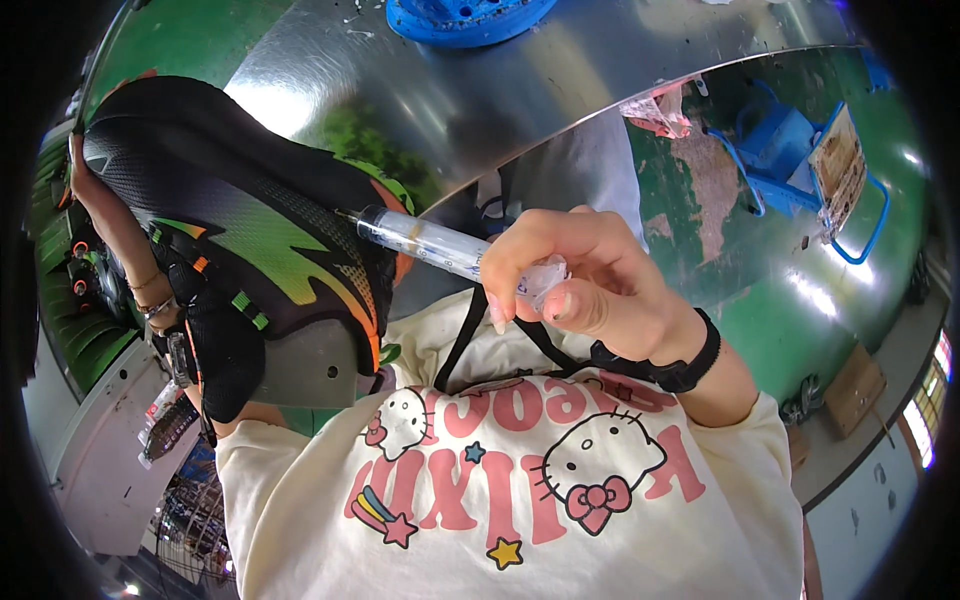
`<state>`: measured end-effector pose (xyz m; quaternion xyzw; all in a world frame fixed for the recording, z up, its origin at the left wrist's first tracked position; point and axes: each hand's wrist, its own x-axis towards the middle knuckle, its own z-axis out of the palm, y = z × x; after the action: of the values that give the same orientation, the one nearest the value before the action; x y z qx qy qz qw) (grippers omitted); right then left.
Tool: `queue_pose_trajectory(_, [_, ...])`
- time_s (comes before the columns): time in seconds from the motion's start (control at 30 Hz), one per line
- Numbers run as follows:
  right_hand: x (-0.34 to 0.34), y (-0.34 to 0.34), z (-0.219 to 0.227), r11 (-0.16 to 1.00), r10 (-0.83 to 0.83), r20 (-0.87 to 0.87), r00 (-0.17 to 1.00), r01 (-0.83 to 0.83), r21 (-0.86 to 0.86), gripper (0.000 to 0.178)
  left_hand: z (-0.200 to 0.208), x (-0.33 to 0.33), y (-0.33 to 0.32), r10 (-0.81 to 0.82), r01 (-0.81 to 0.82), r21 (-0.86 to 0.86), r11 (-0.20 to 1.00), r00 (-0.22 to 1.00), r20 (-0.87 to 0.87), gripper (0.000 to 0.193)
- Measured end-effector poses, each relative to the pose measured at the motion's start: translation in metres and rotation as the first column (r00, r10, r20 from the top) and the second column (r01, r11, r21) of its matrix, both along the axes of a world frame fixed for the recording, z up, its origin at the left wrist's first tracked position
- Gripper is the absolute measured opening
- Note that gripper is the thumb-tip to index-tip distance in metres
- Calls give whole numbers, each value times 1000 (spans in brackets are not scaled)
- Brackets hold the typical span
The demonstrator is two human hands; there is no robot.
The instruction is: Apply adhesive using a syringe to the seam between the sneaker upper and the sole.
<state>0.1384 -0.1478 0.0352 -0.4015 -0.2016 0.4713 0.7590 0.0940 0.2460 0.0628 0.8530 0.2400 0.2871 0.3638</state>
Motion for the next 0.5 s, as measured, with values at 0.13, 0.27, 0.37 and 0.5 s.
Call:
queue_pose_trajectory(0.13, [-4,-4,-7,1000,-21,-18,1000,21,-1,46,-3,-2,26,-92,105,167,980,992,-85,38])
queue_pose_trajectory(0.27, [-7,-8,-12,999,-28,-49,998,27,-29,49,-8,-7,26,-60,99,416,904,993,-104,43])
queue_pose_trajectory(0.37, [-7,-11,-13,999,-25,-54,998,23,-36,49,-16,-5,12,-21,35,582,812,999,-31,43])
queue_pose_trajectory(0.5, [-6,-15,-15,1000,-23,-32,999,22,-20,46,-20,-2,12,-27,42,658,752,999,-33,42])
